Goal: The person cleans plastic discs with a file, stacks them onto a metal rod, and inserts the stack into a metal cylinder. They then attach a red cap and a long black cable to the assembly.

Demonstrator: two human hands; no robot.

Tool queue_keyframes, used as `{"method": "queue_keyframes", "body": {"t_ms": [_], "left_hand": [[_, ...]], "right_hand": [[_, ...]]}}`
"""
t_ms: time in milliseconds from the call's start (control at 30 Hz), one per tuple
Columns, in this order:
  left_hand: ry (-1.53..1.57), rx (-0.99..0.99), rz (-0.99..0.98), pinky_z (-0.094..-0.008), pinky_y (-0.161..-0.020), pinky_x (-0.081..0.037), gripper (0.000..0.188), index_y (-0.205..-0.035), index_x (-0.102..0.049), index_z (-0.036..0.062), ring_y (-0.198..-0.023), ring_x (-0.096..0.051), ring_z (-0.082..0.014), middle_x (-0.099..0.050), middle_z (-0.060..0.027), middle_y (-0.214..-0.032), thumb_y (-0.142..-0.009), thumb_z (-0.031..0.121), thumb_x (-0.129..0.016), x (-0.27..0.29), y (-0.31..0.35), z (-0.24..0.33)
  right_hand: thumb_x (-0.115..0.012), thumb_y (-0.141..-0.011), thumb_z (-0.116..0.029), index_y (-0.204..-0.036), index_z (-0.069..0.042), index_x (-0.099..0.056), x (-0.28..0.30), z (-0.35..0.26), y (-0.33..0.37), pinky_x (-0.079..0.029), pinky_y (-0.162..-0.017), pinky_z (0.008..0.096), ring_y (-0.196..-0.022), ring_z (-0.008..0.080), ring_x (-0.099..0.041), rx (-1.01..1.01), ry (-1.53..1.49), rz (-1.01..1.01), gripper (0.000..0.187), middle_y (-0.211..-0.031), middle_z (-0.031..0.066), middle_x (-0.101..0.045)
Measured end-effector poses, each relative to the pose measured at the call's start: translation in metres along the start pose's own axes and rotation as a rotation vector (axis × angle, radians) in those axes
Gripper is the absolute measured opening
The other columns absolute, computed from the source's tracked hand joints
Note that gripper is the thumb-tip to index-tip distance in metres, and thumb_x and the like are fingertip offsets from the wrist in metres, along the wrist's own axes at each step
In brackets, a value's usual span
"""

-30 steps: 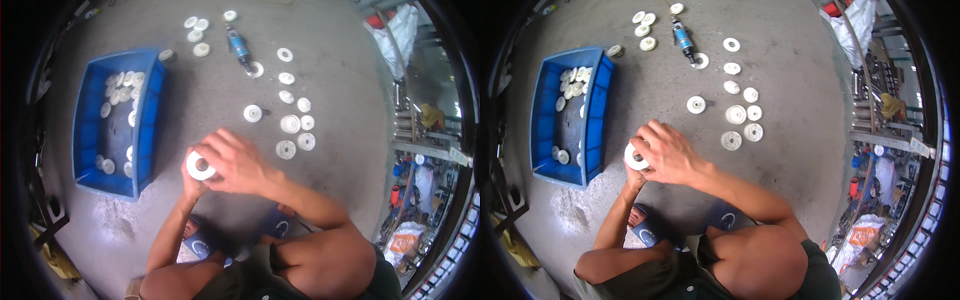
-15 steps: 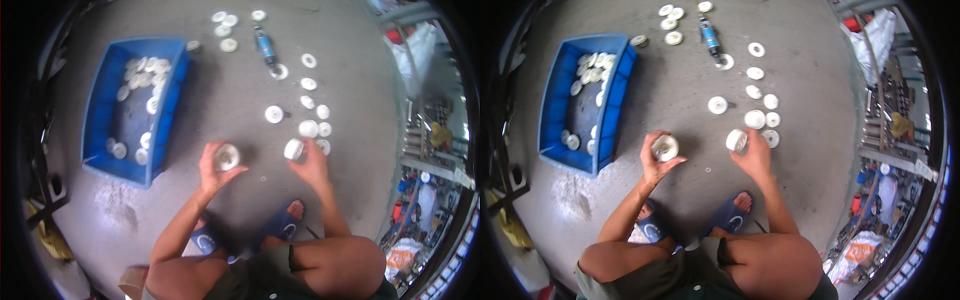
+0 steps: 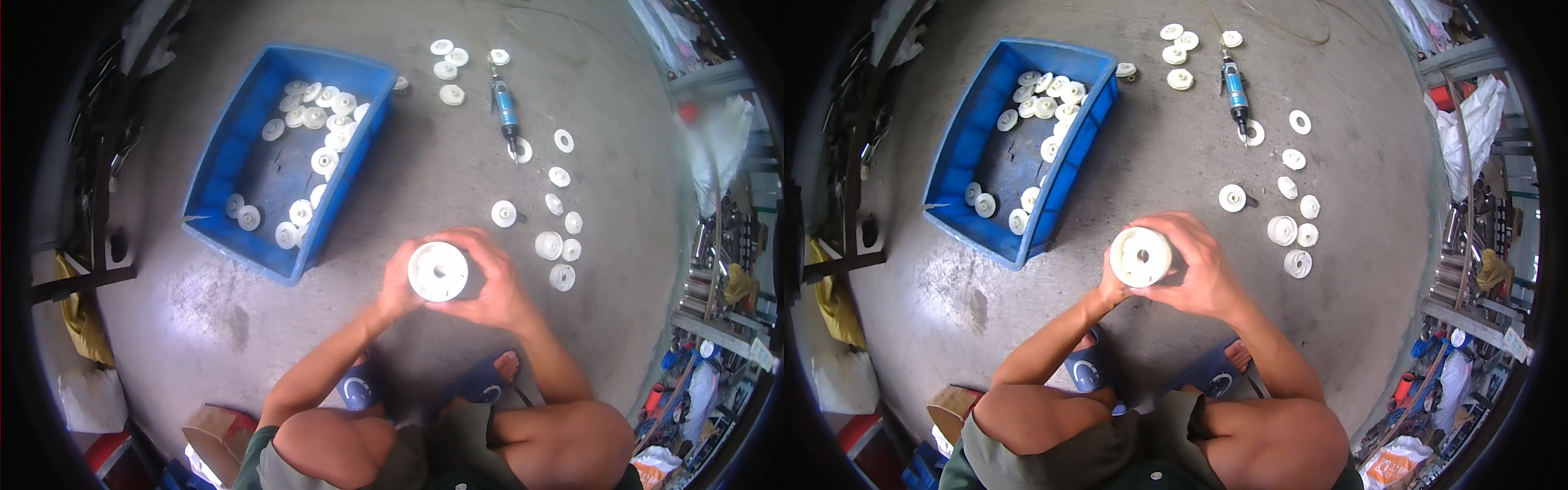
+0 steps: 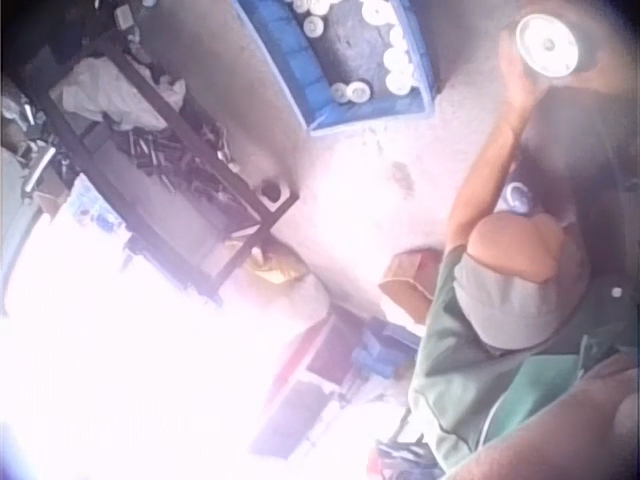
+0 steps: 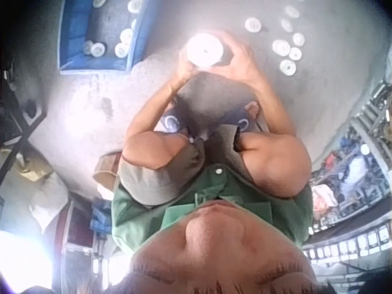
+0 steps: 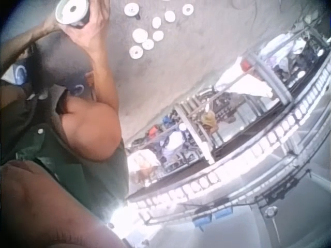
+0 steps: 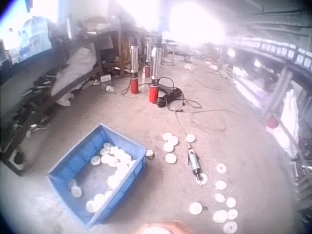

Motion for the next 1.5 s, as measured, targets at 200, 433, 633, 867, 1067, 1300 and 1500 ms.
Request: {"method": "queue_keyframes", "body": {"t_ms": [200, 433, 633, 867, 1067, 1300, 1500], "left_hand": [[-0.155, -0.147, 0.01, -0.0438, -0.089, -0.06, 0.066, -0.126, -0.066, 0.0022, -0.106, -0.071, -0.0372, -0.071, -0.0172, -0.116, -0.067, 0.017, -0.092, 0.004, -0.008, 0.009], [-0.317, -0.025, -0.061, -0.0542, -0.114, -0.043, 0.139, -0.158, -0.021, 0.0001, -0.14, -0.046, -0.0471, -0.038, -0.0309, -0.153, -0.057, 0.051, -0.103, 0.015, 0.007, 0.008], [-0.764, -0.12, 0.231, -0.0522, -0.102, -0.05, 0.071, -0.13, -0.062, 0.006, -0.119, -0.058, -0.0411, -0.065, -0.0153, -0.118, -0.069, 0.022, -0.094, 0.167, -0.043, 0.076], [-1.081, 0.436, -0.476, -0.0543, -0.096, -0.056, 0.043, -0.127, -0.065, 0.0059, -0.111, -0.07, -0.045, -0.071, -0.0293, -0.115, -0.085, 0.007, -0.071, 0.227, -0.091, -0.039], [-0.836, 0.304, 0.111, -0.0409, -0.083, -0.059, 0.04, -0.122, -0.058, 0.0011, -0.094, -0.073, -0.0345, -0.072, -0.0223, -0.104, -0.088, 0.009, -0.077, 0.228, -0.1, 0.068], [-0.574, -0.027, -0.255, -0.0463, -0.083, -0.055, 0.042, -0.135, -0.053, -0.0011, -0.101, -0.066, -0.0436, -0.062, -0.0248, -0.116, -0.097, 0.008, -0.068, 0.083, -0.06, 0.145], [-0.6, -0.257, -0.305, -0.0471, -0.083, -0.055, 0.047, -0.126, -0.059, -0.0008, -0.1, -0.063, -0.0446, -0.06, -0.0239, -0.117, -0.082, -0.005, -0.073, 0.069, -0.047, 0.14]], "right_hand": [[-0.094, -0.066, -0.017, -0.131, -0.005, -0.066, 0.002, 0.007, 0.005, -0.051, -0.105, 0.0462, -0.121, 0.0352, -0.064, -0.014, 0.061, -0.02, 0.072, -0.128, 0.0134, -0.07], [-0.083, -0.085, -0.016, -0.115, -0.003, -0.072, -0.01, 0.005, 0.01, -0.054, -0.085, 0.0394, -0.097, 0.0278, -0.067, 0.042, 0.221, 0.049, 0.034, -0.109, 0.0104, -0.071], [-0.075, -0.093, -0.004, -0.105, -0.001, -0.073, -0.02, 0.015, 0.021, -0.055, -0.067, 0.0317, -0.081, 0.0234, -0.069, -0.114, -0.008, 0.04, 0.012, -0.103, 0.0107, -0.071], [-0.074, -0.093, -0.003, -0.106, -0.001, -0.073, -0.036, 0.021, 0.016, -0.057, -0.07, 0.0348, -0.085, 0.0253, -0.072, -0.069, -0.062, 0.148, 0.013, -0.104, 0.0117, -0.071], [-0.075, -0.094, -0.009, -0.104, -0.004, -0.073, -0.051, 0.026, 0.009, -0.058, -0.069, 0.0369, -0.084, 0.029, -0.073, -0.068, -0.048, 0.197, 0.011, -0.101, 0.0122, -0.073], [-0.076, -0.092, -0.015, -0.101, -0.008, -0.075, -0.065, 0.03, 0.002, -0.057, -0.066, 0.0426, -0.078, 0.0326, -0.072, -0.011, 0.0, 0.248, 0.011, -0.097, 0.0085, -0.074], [-0.076, -0.09, -0.017, -0.098, -0.01, -0.074, -0.078, 0.034, 0.009, -0.058, -0.066, 0.0431, -0.08, 0.0319, -0.071, -0.026, 0.043, 0.219, 0.011, -0.095, 0.0046, -0.072]]}}
Point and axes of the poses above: each hand's wrist, its own y-axis away from the middle knuckle, its own x-axis out of the back of the hand, z = x × y, the point moved 2 cm from there along -y, towards the middle knuckle
